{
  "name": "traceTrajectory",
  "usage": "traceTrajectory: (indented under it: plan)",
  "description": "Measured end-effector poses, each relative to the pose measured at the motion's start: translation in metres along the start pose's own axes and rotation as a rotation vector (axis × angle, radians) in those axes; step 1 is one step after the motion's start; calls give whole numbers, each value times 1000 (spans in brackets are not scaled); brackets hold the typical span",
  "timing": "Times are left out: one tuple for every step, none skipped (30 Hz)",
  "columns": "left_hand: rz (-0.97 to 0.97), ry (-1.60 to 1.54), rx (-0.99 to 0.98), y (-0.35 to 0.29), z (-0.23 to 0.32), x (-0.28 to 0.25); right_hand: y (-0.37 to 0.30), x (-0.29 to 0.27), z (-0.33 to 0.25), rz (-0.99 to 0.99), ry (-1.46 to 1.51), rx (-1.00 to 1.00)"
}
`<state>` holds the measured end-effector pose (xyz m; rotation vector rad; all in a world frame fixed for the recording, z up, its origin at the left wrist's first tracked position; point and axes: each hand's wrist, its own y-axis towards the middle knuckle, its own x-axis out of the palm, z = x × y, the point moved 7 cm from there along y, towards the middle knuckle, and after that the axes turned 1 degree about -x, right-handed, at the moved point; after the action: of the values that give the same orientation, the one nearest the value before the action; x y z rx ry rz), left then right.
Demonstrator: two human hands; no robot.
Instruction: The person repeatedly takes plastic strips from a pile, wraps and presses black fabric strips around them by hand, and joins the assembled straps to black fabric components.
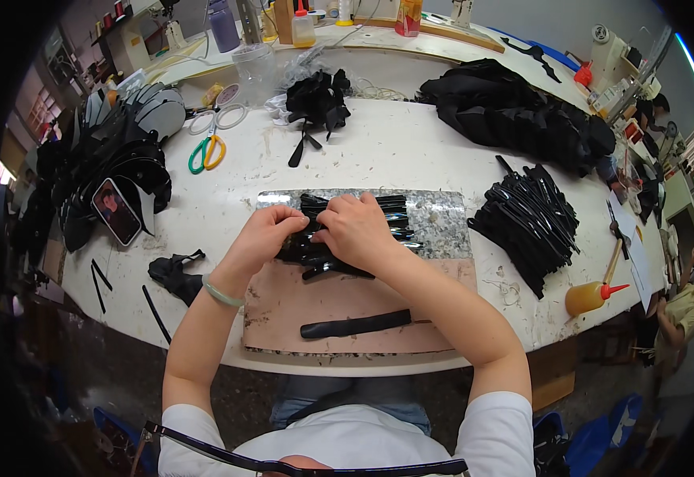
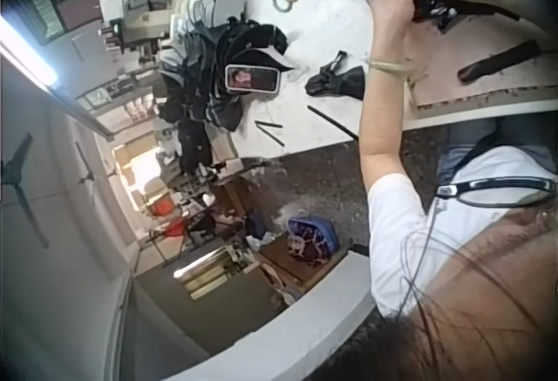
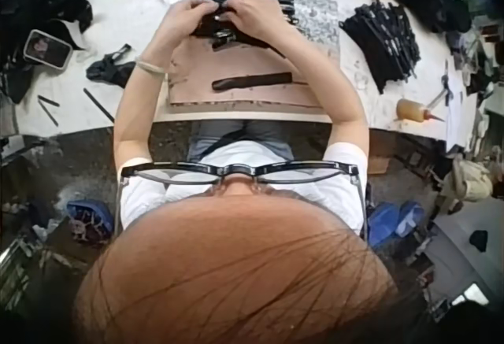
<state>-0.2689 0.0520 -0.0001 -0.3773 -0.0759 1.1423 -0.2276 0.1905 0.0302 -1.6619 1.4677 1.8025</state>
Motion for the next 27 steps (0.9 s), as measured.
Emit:
traceTrajectory:
  plan:
    - [-3, 1, 0, 1, -1, 2, -1, 1, 2, 23, -8, 23]
    - [-47, -81, 34, 3, -2, 7, -2, 2, 5, 46, -15, 46]
    - [-88, -163, 68, 4, -3, 9, -2, 4, 4, 47, -15, 46]
    - [-89, -161, 68, 7, -8, 10, -2, 2, 4, 107, 2, 38]
    - [-47, -66, 182, 8, -7, 7, -4, -2, 3, 166, 17, 30]
    - [-8, 28, 294, 6, -3, 8, -4, -4, 3, 165, 15, 34]
    - [-13, 26, 293, 5, -7, 10, -8, -10, 15, 222, 177, 194]
    - [48, 341, 549, -6, 5, 15, -15, -15, 27, 277, 338, 354]
    - [121, 662, 793, -21, 14, 21, -20, -19, 38, 165, 514, 607]
    - [118, 656, 794, -22, 15, 21, -33, -27, 54, 248, 698, 684]
    - [95, 643, 767, -22, 13, 20, -42, -44, 64, 392, 932, 694]
    - [77, 631, 737, -23, 11, 17, -51, -71, 72, 504, 1011, 728]
    - [69, 614, 745, -22, 14, 22, -75, -96, 94, 670, 1098, 718]
    - [85, 648, 768, -22, 16, 24, -94, -123, 107, 794, 1172, 723]
    - [97, 680, 793, -23, 19, 28, -112, -147, 117, 873, 1151, 770]
    - [100, 677, 778, -24, 19, 26, -115, -161, 112, 834, 1282, 607]
    - [151, 713, 810, -31, 21, 22, -111, -161, 98, 680, 1225, 622]
    - [196, 746, 841, -39, 24, 20, -108, -164, 81, 527, 1163, 636]
    - [227, 720, 850, -44, 27, 20, -99, -156, 57, 190, 1065, 683]
    - [221, 729, 826, -54, 27, 19, -93, -134, 30, -145, 970, 705]
    - [254, 686, 800, -67, 30, 12, -88, -109, 4, -313, 991, 666]
    - [286, 637, 781, -77, 32, 7, -82, -88, -21, -476, 999, 624]
    - [203, 593, 758, -82, 26, 9, -86, -69, -33, -654, 992, 712]
    - [199, 593, 748, -91, 20, 7, -90, -54, -45, -835, 987, 780]
    - [147, 602, 715, -100, 13, 8, -86, -46, -49, -839, 993, 778]
    - [96, 609, 681, -109, 6, 10, -86, -35, -52, -883, 1012, 791]
    - [89, 555, 598, -115, -5, 7, -86, -25, -55, -929, 1032, 802]
